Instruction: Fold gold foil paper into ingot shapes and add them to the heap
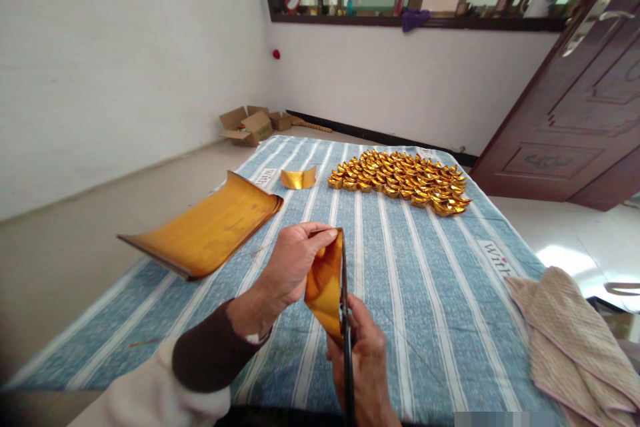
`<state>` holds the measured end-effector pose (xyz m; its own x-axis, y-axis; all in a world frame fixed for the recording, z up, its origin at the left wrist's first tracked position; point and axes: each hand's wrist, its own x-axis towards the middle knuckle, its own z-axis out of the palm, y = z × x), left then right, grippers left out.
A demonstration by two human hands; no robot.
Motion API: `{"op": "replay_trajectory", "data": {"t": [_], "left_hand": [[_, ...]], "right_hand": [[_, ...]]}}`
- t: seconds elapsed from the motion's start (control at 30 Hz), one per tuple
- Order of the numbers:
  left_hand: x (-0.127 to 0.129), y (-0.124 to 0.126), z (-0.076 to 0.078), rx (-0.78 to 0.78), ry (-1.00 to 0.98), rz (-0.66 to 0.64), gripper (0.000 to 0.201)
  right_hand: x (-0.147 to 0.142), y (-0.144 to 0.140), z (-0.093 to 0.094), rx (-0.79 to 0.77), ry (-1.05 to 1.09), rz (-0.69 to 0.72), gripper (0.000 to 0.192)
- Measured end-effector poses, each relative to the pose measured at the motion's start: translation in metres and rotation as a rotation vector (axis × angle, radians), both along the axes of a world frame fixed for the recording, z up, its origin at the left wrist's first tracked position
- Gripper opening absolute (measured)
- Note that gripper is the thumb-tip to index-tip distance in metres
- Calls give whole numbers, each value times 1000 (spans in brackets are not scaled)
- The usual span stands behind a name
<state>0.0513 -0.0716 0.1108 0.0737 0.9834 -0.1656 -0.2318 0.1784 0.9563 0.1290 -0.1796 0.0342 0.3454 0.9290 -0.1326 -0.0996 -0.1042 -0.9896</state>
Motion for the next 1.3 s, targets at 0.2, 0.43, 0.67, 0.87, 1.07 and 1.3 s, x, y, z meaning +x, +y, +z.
{"op": "replay_trajectory", "data": {"t": [0.2, 0.43, 0.67, 0.87, 1.07, 1.3], "left_hand": [[0, 0, 0, -7, 5, 5, 3], [0, 1, 1, -20, 15, 10, 3], [1, 2, 1, -28, -2, 4, 3], [1, 3, 1, -32, 1, -3, 4], [1, 0, 0, -29, 14, -3, 4], [-13, 14, 1, 34, -35, 17, 9]], "right_hand": [[-1, 0, 1, 3, 12, -3, 34], [-1, 0, 4, -4, -21, 3, 37], [0, 0, 6, -15, -28, -9, 40], [1, -1, 6, -18, -20, 13, 39], [2, 0, 5, -40, -17, 24, 40], [38, 0, -1, -113, -173, 75, 52]]}}
